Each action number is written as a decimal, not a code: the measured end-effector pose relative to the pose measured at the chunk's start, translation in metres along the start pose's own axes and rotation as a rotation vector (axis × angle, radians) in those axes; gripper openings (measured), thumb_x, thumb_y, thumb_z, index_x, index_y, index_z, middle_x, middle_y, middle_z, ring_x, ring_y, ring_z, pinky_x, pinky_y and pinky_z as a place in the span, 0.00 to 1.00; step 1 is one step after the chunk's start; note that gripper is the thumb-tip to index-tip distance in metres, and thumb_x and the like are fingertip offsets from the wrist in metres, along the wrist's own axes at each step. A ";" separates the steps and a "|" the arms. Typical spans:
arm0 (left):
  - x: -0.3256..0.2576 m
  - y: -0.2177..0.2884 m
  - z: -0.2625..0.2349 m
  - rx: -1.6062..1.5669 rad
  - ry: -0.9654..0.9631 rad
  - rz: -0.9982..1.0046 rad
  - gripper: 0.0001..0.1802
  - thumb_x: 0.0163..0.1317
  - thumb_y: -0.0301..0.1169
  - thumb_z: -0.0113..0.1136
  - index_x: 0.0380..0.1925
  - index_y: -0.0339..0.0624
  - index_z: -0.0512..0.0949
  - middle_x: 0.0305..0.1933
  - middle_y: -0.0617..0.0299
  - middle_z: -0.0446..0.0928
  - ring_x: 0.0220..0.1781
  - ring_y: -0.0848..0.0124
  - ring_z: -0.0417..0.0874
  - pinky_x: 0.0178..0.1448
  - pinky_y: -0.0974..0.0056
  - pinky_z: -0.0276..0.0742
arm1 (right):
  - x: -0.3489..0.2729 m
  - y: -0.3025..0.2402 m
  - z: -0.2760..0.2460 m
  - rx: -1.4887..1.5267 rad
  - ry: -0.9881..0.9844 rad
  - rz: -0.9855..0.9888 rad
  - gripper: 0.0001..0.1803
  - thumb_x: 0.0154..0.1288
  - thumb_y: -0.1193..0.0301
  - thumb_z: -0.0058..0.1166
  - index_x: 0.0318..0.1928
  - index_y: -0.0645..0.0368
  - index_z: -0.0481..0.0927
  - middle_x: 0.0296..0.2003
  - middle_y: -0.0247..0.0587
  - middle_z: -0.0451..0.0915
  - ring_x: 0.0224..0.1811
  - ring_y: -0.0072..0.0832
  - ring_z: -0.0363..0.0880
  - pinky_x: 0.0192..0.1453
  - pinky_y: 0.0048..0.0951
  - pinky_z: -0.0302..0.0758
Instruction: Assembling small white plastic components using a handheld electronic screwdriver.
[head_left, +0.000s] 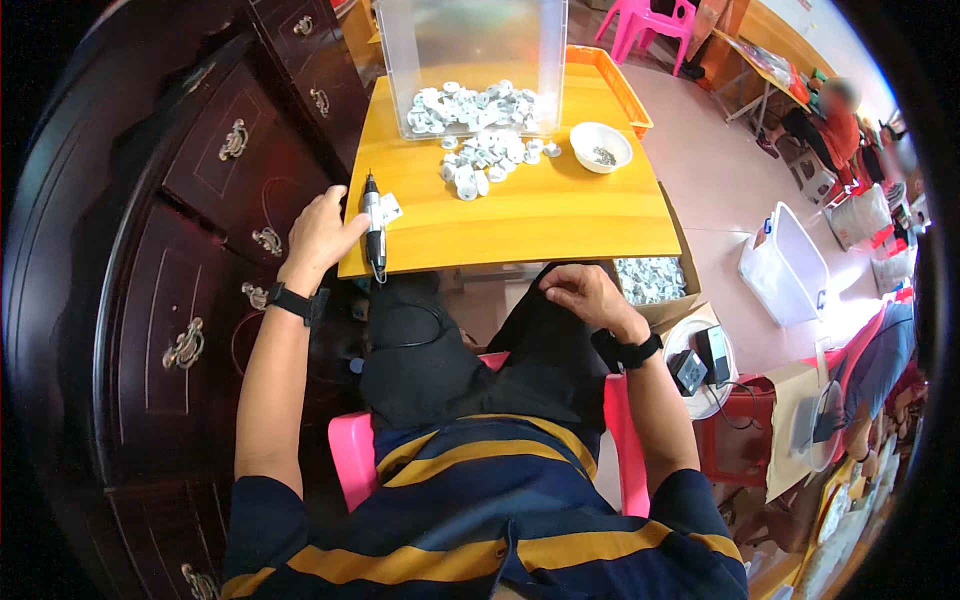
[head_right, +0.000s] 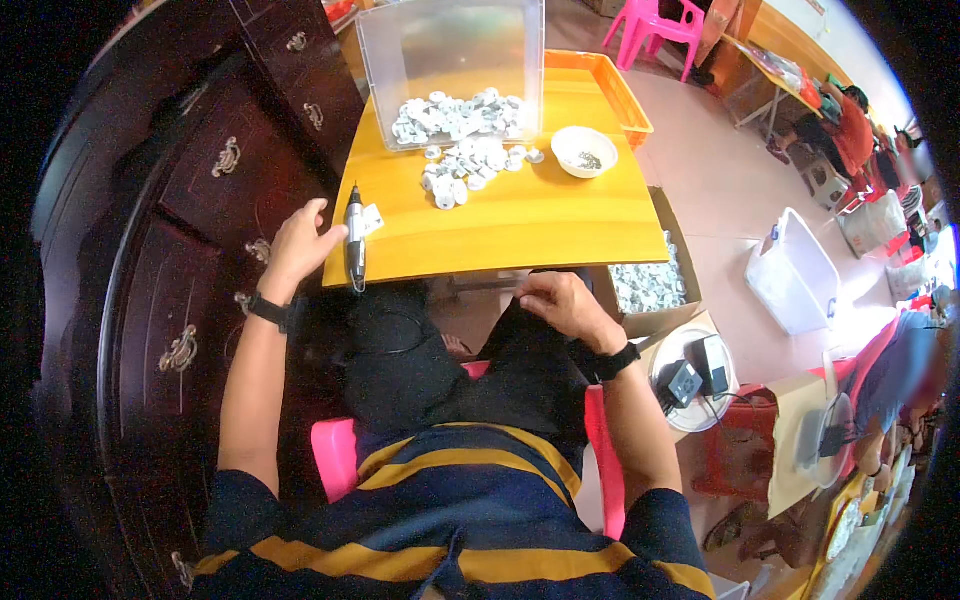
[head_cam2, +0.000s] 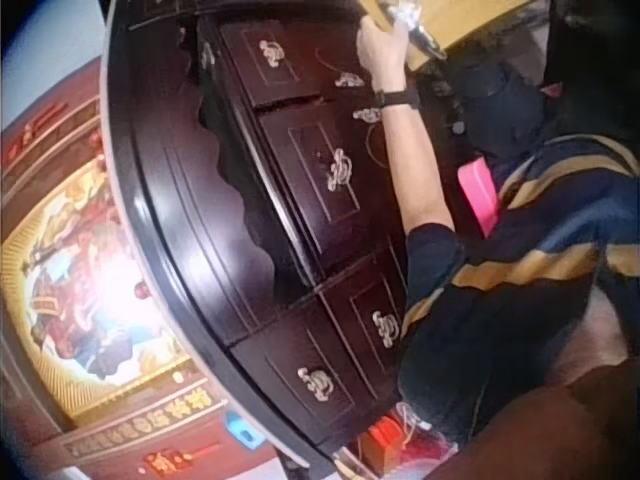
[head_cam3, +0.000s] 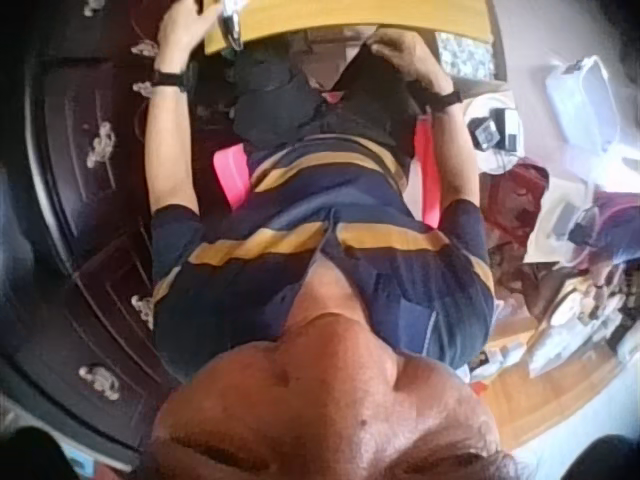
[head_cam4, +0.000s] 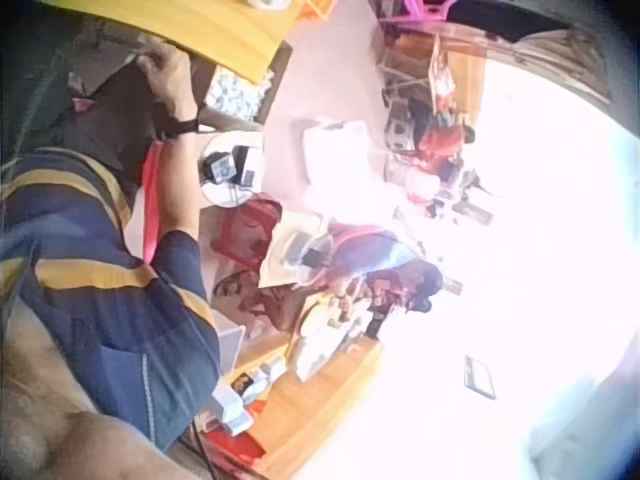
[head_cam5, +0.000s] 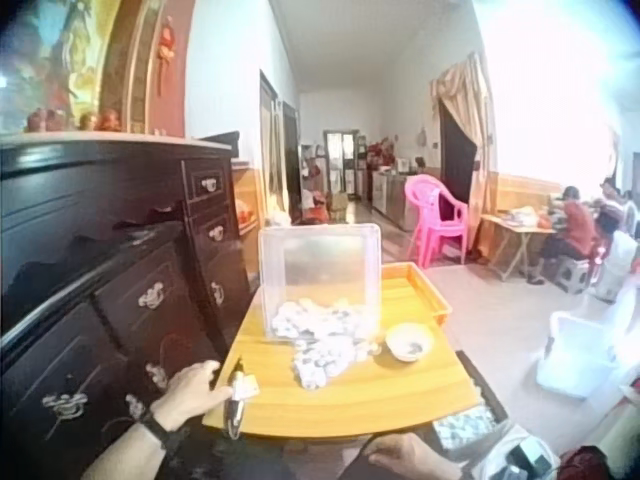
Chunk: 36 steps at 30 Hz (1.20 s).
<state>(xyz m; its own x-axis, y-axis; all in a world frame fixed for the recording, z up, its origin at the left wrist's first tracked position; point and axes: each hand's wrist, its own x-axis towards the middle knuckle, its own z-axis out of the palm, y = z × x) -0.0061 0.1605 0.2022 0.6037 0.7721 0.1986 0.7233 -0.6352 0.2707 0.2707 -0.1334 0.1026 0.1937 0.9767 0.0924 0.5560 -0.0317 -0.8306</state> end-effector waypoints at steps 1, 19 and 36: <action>0.003 -0.009 0.007 0.025 -0.013 -0.009 0.40 0.58 0.48 0.68 0.63 0.32 0.71 0.50 0.40 0.82 0.51 0.50 0.85 0.55 0.53 0.79 | 0.003 -0.014 -0.005 0.051 -0.003 0.001 0.07 0.65 0.75 0.61 0.42 0.65 0.83 0.33 0.41 0.84 0.35 0.28 0.82 0.44 0.29 0.78; 0.036 -0.005 0.056 -0.192 -0.248 -0.192 0.33 0.50 0.46 0.71 0.51 0.38 0.73 0.49 0.43 0.83 0.52 0.47 0.84 0.56 0.49 0.78 | 0.148 0.037 -0.169 -0.783 0.228 0.262 0.09 0.58 0.67 0.61 0.37 0.58 0.86 0.32 0.48 0.86 0.34 0.43 0.85 0.42 0.40 0.80; 0.013 0.004 0.052 -0.122 -0.212 -0.098 0.34 0.50 0.46 0.73 0.52 0.38 0.74 0.43 0.45 0.83 0.47 0.47 0.85 0.54 0.49 0.80 | 0.175 0.052 -0.159 -1.043 0.039 0.431 0.10 0.61 0.67 0.56 0.40 0.54 0.86 0.39 0.50 0.86 0.44 0.44 0.86 0.47 0.45 0.82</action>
<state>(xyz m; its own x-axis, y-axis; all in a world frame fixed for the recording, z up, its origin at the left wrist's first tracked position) 0.0221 0.1666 0.1565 0.5984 0.8005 -0.0324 0.7440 -0.5403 0.3932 0.4617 0.0018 0.1629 0.5477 0.8346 -0.0593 0.8364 -0.5442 0.0656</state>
